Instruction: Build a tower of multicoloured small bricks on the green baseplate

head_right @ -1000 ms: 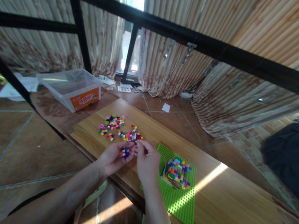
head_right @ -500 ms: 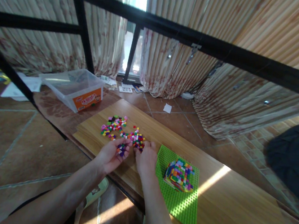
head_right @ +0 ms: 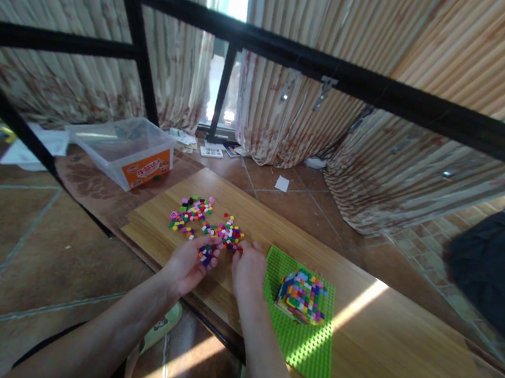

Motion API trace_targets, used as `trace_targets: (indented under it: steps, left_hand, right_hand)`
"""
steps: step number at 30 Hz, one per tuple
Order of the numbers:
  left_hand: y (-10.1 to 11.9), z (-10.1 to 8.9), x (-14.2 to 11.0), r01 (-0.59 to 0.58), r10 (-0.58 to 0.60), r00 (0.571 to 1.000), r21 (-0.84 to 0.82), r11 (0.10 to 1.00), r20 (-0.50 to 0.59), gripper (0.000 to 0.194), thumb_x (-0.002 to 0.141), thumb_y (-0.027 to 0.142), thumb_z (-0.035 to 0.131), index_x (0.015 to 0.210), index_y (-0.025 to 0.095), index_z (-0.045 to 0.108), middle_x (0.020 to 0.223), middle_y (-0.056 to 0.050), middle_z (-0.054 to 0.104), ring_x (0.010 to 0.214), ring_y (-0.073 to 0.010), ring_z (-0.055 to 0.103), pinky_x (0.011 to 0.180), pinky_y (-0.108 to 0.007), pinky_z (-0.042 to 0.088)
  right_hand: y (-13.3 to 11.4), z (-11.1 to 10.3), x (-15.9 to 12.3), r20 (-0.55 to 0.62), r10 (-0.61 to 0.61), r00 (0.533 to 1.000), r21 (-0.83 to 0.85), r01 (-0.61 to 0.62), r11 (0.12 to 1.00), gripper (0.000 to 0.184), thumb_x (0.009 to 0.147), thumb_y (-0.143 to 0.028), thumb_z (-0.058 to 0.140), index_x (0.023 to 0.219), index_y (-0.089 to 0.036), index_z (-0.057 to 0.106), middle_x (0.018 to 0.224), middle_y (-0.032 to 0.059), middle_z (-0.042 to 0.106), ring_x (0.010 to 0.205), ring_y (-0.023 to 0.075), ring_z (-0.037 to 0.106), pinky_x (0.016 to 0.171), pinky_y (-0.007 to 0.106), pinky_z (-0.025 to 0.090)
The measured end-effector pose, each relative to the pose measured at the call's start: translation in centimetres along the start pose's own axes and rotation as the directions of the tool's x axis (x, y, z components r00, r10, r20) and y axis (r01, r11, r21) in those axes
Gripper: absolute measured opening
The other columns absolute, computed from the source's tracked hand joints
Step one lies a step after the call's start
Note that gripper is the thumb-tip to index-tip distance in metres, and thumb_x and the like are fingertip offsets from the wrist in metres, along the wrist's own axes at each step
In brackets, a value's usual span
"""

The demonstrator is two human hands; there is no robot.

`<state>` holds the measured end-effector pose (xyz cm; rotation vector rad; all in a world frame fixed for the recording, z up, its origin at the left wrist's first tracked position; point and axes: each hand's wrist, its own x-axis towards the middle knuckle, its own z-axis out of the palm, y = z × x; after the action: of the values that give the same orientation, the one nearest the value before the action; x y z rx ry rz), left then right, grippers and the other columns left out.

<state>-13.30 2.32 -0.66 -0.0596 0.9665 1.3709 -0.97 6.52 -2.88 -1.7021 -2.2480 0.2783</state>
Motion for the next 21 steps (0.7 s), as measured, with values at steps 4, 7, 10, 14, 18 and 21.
trace_targets:
  steps: [4,7,10,14,18,21]
  left_hand:
    - [-0.3,0.1,0.1,0.005,-0.005,1.000,-0.020,1.000,-0.016,0.015,0.082,0.012,0.050,0.073,0.009,0.061,0.063,-0.005,0.059,0.051,-0.0076,0.054,0.044,-0.016,0.045]
    - [-0.5,0.3,0.1,0.021,-0.022,1.000,-0.060,0.998,-0.014,0.015,0.082,0.010,0.051,0.071,0.009,0.061,0.064,-0.005,0.060,0.052,-0.0065,0.055,0.047,-0.015,0.046]
    - [-0.6,0.5,0.2,0.032,-0.032,0.999,-0.089,0.995,-0.008,0.015,0.082,0.011,0.051,0.070,0.009,0.060,0.065,-0.005,0.060,0.054,-0.0063,0.055,0.050,-0.015,0.047]
    - [-0.9,0.7,0.2,0.053,-0.046,0.997,-0.128,0.990,0.054,0.019,0.085,0.016,0.049,0.071,0.010,0.060,0.066,-0.005,0.060,0.056,-0.0080,0.057,0.054,-0.018,0.049]
    - [-1.1,0.6,0.4,0.126,-0.085,0.976,-0.203,0.971,0.198,0.020,0.085,0.016,0.048,0.071,0.010,0.060,0.060,-0.003,0.057,0.049,-0.0070,0.052,0.046,-0.017,0.045]
    - [-1.0,0.7,0.3,0.152,-0.087,0.960,-0.232,0.961,0.266,0.022,0.085,0.014,0.045,0.074,0.008,0.063,0.063,-0.006,0.060,0.053,-0.0088,0.056,0.049,-0.018,0.048]
  right_hand:
    - [0.9,0.0,0.3,-0.030,0.020,0.999,0.163,-0.014,0.987,0.020,0.080,-0.017,0.051,0.084,-0.018,0.070,0.081,0.0050,0.068,0.075,0.0159,0.063,0.072,0.026,0.044]
    - [1.3,-0.2,0.5,-0.047,0.048,0.998,0.332,-0.030,0.943,0.019,0.078,-0.021,0.053,0.084,-0.018,0.071,0.081,0.0042,0.071,0.074,0.0165,0.065,0.074,0.028,0.047]
    - [0.9,-0.5,0.4,-0.020,0.117,0.993,0.558,-0.086,0.825,0.019,0.076,-0.026,0.056,0.085,-0.018,0.070,0.079,0.0032,0.072,0.067,0.0166,0.066,0.068,0.029,0.051]
    - [-0.6,-1.2,-0.3,0.044,0.066,0.997,0.760,-0.076,0.645,0.021,0.075,-0.030,0.060,0.089,-0.019,0.070,0.079,0.0030,0.073,0.065,0.0161,0.066,0.063,0.028,0.054]
    - [-1.8,-2.0,-1.3,0.040,-0.028,0.999,0.801,-0.015,0.599,0.024,0.080,-0.034,0.057,0.094,-0.020,0.071,0.086,0.0042,0.073,0.072,0.0164,0.067,0.065,0.028,0.055]
    - [-1.8,-2.6,-1.7,-0.013,0.017,1.000,0.826,0.002,0.564,0.025,0.083,-0.035,0.052,0.092,-0.019,0.070,0.085,0.0048,0.072,0.069,0.0152,0.066,0.064,0.028,0.055]
